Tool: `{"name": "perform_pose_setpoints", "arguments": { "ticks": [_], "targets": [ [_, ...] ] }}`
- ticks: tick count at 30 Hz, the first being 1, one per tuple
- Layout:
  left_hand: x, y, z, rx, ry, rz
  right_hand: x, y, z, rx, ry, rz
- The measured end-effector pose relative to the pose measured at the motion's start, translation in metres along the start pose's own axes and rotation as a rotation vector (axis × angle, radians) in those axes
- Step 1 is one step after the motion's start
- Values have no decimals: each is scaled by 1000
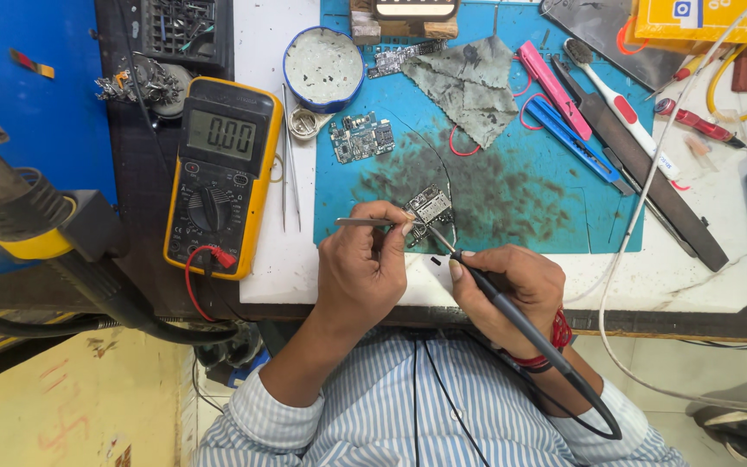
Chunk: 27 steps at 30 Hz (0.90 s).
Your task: The person uses a soldering iron and tweezers to solder components onto a small circuit board. They hold the board steady, apply solder to specific points, and use tweezers to position small parts. The work is performed on a cluttered workbench with various tools and electronic components visible.
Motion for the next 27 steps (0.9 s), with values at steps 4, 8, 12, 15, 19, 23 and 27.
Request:
{"name": "perform_pose_setpoints", "arguments": {
  "ticks": [4,8,12,15,19,23,27],
  "targets": [
    [0,0,-1,-12,3,5,0,0,0,-30,-10,-5],
    [0,0,-1,-9,-6,9,1,0,0,-7,-7,-4],
    [0,-1,0,-1,-13,6,1,0,0,-6,-12,-4],
    [0,-1,-1,2,-8,5,1,0,0,-16,-7,-2],
    [0,0,-3,4,9,-3,1,0,1,-14,-17,-8],
    [0,0,-1,-8,-8,4,0,0,1,-21,-16,0],
    [0,-1,-1,-10,-14,3,1,-1,1,-7,-27,-7]
  ]
}}
Point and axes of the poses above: each hand's wrist, its own x-axis towards the middle knuckle, its own y-axis out of the back of the hand, z = x × y, the point moved 8 cm from there along x, towards the middle knuckle, and after that the axes turned 12 degrees about -y, right-handed, at the moved point
